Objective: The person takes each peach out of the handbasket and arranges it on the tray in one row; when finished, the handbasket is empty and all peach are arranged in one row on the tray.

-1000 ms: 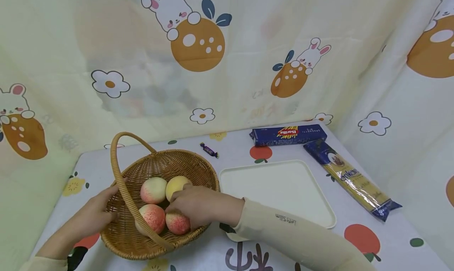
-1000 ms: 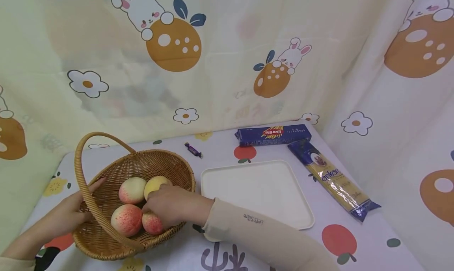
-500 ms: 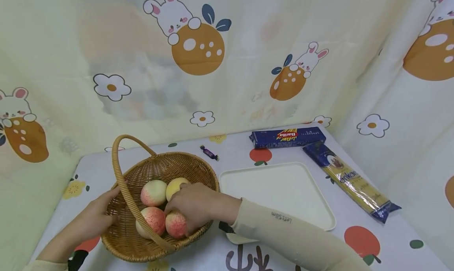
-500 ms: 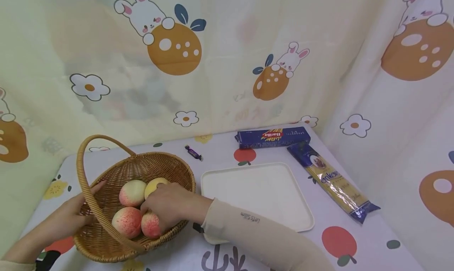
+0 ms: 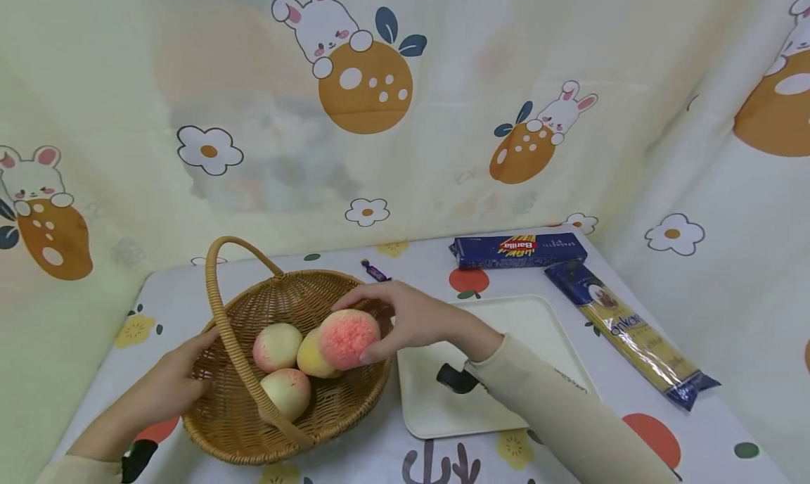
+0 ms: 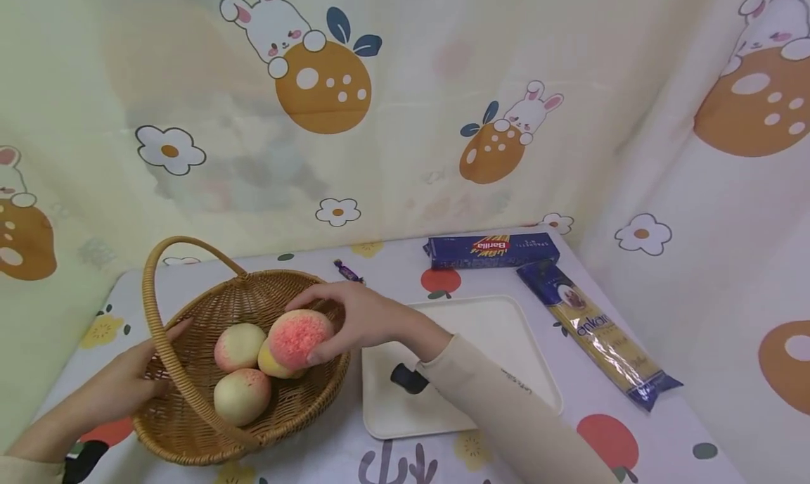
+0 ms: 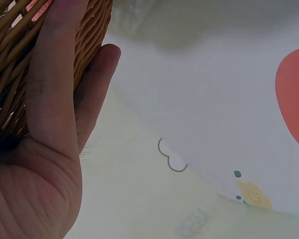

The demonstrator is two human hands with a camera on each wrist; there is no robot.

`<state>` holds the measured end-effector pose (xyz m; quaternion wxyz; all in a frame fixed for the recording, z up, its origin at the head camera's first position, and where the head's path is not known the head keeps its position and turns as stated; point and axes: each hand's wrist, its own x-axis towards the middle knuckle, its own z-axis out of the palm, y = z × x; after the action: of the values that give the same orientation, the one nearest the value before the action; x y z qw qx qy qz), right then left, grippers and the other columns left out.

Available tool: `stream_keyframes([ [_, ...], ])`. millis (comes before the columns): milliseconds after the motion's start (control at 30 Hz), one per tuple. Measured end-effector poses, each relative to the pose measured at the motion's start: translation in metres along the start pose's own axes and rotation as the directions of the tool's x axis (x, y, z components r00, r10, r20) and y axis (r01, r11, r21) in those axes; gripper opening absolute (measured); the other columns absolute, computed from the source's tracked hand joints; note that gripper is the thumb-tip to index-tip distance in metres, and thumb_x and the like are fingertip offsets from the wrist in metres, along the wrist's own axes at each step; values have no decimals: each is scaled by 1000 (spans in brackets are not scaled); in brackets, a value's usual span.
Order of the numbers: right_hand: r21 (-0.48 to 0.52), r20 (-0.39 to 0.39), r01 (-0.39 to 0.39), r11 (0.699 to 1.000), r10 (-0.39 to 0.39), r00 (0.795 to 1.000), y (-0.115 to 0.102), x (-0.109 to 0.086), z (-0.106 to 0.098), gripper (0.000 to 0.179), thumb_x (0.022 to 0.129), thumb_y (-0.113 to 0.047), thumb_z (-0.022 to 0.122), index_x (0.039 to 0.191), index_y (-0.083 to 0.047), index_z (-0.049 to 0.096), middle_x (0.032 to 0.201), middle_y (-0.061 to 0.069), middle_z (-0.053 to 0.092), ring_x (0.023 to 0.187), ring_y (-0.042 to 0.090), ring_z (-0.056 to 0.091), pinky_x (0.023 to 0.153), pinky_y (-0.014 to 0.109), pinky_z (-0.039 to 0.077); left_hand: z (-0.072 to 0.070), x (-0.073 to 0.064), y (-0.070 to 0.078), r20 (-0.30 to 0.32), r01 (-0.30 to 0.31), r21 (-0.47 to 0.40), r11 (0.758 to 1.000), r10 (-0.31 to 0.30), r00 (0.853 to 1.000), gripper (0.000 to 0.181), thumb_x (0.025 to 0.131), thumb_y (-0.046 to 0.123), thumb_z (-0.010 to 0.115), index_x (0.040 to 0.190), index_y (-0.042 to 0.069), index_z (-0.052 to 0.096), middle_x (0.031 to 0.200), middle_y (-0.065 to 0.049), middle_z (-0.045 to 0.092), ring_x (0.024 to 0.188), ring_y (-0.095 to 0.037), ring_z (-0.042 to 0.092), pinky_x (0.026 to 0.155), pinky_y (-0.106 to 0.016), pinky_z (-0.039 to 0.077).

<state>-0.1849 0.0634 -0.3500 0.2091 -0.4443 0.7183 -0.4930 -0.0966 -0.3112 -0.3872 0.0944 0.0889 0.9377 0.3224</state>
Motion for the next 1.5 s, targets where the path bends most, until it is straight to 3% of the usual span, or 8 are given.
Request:
stream_keyframes([
  [133, 205, -71, 40, 978, -25, 997, 6, -19, -18, 66, 79, -13, 80, 140, -5, 55, 135, 11, 55, 114, 32, 61, 89, 45, 57, -1, 1, 1, 13, 7, -8, 1000, -7, 1000, 85, 77, -10, 63, 154, -10, 27, 147, -41, 36, 131, -59, 39, 96, -70, 42],
  [233, 272, -144, 39, 962, 0, 990, 7, -33, -29, 67, 82, -11, 76, 143, -1, 50, 140, 16, 50, 121, 37, 56, 91, 48, 55, -1, 1, 2, 14, 0, -16, 1000, 0, 1000, 85, 77, -10, 63, 154, -10, 28, 148, -41, 35, 132, -59, 38, 97, -70, 41],
  [467, 207, -293, -95, 974, 154, 944, 22, -61, -47, 57, 85, -14, 73, 138, -1, 56, 135, 14, 57, 116, 34, 60, 87, 42, 56, -1, 1, 1, 2, -10, -11, 1000, 10, 1000, 86, 77, -10, 65, 155, -9, 28, 150, -41, 33, 135, -60, 32, 100, -73, 33],
  [767, 139, -264, -336, 931, 362, 894, 72, -82, -30, 55, 87, -16, 69, 140, -4, 55, 129, 18, 57, 104, 30, 65, 72, 42, 59, -1, 0, 2, -2, 1, 12, 1000, -1, 1000, 86, 77, -10, 65, 154, -10, 27, 149, -42, 33, 135, -61, 32, 100, -73, 34],
  [900, -7, -249, -385, 923, 371, 894, 88, -85, -14, 56, 90, -23, 70, 143, -11, 56, 135, 14, 57, 108, 27, 64, 81, 39, 57, 0, 0, 2, 4, 5, 4, 1000, -5, 1000, 87, 77, -10, 65, 155, -10, 27, 149, -42, 32, 135, -61, 32, 100, -73, 34],
  [1100, -246, -288, -379, 892, 307, 907, 83, -86, -9, 59, 91, -32, 69, 145, -13, 56, 143, 5, 55, 117, 24, 60, 92, 41, 52, 2, 0, 3, 11, 12, -16, 1000, -11, 1000, 86, 77, -10, 63, 155, -10, 27, 150, -41, 33, 135, -60, 33, 100, -72, 35],
  [1333, -146, -240, -324, 935, 284, 928, 81, -91, -10, 79, 74, -6, 82, 146, -5, 51, 145, 9, 51, 124, 31, 55, 81, 29, 58, 0, 0, 3, -10, -10, 23, 1000, 11, 1000, 86, 75, -10, 66, 154, -10, 29, 148, -42, 35, 133, -61, 35, 99, -73, 36],
  [1500, -153, -239, -326, 933, 285, 928, 81, -91, -4, 79, 72, -6, 85, 144, -4, 52, 144, 9, 52, 122, 31, 56, 79, 28, 58, 0, 0, 5, -7, -12, 19, 1000, 12, 1000, 87, 75, -11, 66, 153, -11, 29, 148, -42, 34, 133, -61, 35, 99, -72, 36],
])
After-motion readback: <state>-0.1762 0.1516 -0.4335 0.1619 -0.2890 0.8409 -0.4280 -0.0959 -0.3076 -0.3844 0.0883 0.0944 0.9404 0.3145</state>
